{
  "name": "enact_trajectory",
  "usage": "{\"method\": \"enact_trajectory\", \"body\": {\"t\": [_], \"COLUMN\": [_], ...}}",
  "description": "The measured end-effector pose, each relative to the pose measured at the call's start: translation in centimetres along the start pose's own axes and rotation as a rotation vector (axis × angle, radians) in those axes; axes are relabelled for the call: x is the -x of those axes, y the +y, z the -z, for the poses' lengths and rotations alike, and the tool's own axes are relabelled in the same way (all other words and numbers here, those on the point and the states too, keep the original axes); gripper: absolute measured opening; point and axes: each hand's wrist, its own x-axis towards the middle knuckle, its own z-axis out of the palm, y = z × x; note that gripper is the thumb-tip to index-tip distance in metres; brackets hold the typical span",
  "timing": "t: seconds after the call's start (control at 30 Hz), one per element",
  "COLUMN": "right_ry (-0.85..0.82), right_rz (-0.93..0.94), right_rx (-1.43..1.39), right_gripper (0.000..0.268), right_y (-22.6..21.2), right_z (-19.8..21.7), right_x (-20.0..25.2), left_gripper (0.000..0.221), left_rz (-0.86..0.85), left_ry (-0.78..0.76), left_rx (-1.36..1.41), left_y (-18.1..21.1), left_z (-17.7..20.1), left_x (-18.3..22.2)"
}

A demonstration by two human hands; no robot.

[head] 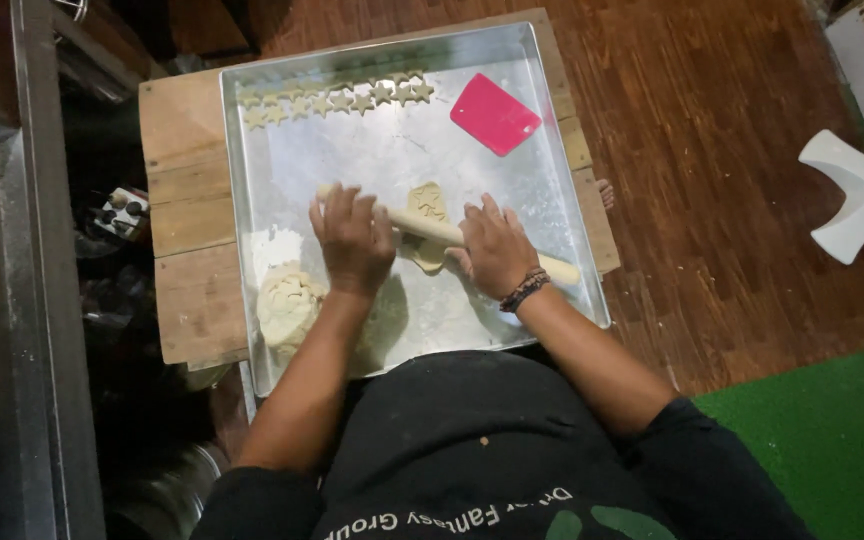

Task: Cutting star shapes from rolled-out dough using a cookie cutter on a metal tray

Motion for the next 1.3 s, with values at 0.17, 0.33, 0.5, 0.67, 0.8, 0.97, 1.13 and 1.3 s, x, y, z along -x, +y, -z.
{"method": "enact_trajectory", "body": {"t": [0.17, 0.33, 0.5, 0.67, 0.8, 0.97, 1.13, 1.3], "right_ry": [0.188, -0.018, 0.079, 0.106, 0.099, 0.063, 0.020, -0.038], "right_rz": [-0.118, -0.444, -0.411, -0.400, -0.406, -0.421, -0.429, -0.458], "right_rx": [0.091, -0.063, 0.033, 0.056, 0.046, 0.027, 0.013, -0.041], "right_gripper": [0.042, 0.048, 0.048, 0.046, 0.045, 0.045, 0.045, 0.045], "right_y": [0.3, 1.7, 1.1, 0.7, 0.4, 0.4, 0.4, 0.1], "right_z": [1.7, 1.1, 1.0, 1.8, 2.2, 2.6, 3.0, 3.3], "right_x": [-0.9, -0.7, 0.0, -0.2, -0.3, -0.4, -0.6, -0.5], "left_gripper": [0.025, 0.039, 0.042, 0.038, 0.037, 0.038, 0.033, 0.036], "left_rz": [-0.064, -0.110, -0.097, 0.030, 0.341, 0.352, 0.002, -0.162], "left_ry": [-0.148, -0.186, -0.247, -0.351, -0.505, -0.347, -0.158, -0.258], "left_rx": [0.027, 0.027, -0.017, 0.046, 0.217, 0.371, 0.375, 0.246], "left_y": [-0.5, 0.6, 1.8, 1.8, 2.0, 2.2, 2.7, 2.3], "left_z": [-1.7, -2.4, -1.6, -1.3, 0.2, 1.1, 0.0, -0.9], "left_x": [3.9, 4.0, 2.6, 1.9, 0.2, -0.1, 2.2, 3.7]}}
